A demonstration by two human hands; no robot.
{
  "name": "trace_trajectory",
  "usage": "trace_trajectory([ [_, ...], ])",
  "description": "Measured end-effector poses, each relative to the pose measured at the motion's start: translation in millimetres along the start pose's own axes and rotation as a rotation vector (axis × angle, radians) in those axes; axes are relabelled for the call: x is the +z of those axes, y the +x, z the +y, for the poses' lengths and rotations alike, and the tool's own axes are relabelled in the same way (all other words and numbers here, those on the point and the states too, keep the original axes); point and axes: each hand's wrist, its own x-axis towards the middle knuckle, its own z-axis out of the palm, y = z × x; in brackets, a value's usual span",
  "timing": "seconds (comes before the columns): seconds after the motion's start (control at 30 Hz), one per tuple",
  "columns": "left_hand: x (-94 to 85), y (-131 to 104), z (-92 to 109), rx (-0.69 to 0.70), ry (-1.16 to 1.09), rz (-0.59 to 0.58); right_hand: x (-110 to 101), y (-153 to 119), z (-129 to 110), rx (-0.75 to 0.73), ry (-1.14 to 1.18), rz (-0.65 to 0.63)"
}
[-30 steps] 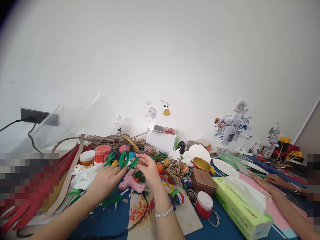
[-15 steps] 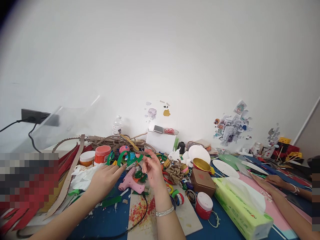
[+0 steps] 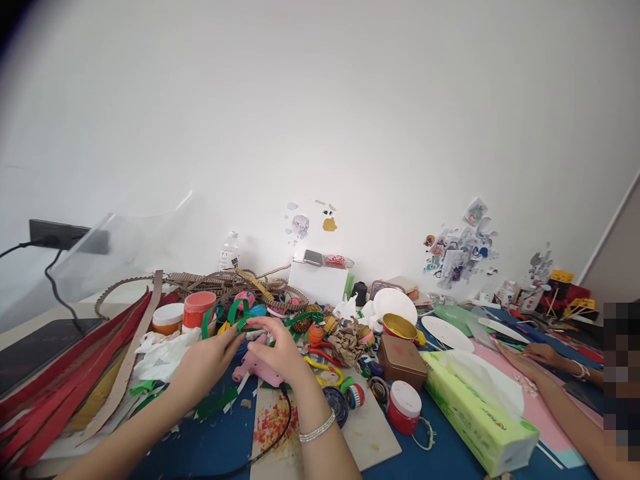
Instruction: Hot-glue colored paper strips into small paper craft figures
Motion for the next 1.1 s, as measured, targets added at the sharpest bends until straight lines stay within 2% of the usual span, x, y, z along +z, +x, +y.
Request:
trace_trajectory([
  [0.1, -1.5, 1.4, 2.8, -0.090, -0.225, -0.021, 1.9, -0.4, -0.7, -0.006, -0.041, -0.010],
  [0.17, -2.6, 2.3, 3.1, -0.114, -0.352, 0.018, 3.1, -0.8, -1.0, -0.012, -0.116, -0.020],
  [0.33, -9.4, 2.9, 0.1, -0.232, -0.573, 0.202, -1.7, 0.0, 5.6, -0.110, -0.720, 0.048],
  [0.4, -12.3, 3.1, -1.8, -0.295, -0.627, 0.248, -7.1, 0.7, 9.0, -0.105, -0.825, 0.070],
  [0.5, -12.4, 3.9, -3.8, -0.311, -0.689, 0.249, -13.3, 0.7, 10.6, -0.070, -0.803, 0.108],
  [0.63, -3.1, 5.1, -4.1, -0.231, -0.737, 0.118, -11.9, -0.9, 7.0, -0.049, -0.724, 0.088],
  [0.73, 4.4, 5.0, -3.9, -0.193, -0.657, 0.054, -8.0, -2.0, 2.9, -0.021, -0.595, 0.114],
  [0.9, 3.6, 4.2, -3.3, -0.221, -0.534, 0.066, -9.9, -2.1, -0.9, -0.077, -0.485, 0.199],
  [1.1, -3.9, 1.2, 2.4, -0.160, -0.580, 0.115, -12.2, -0.2, 1.5, -0.150, -0.509, 0.188],
])
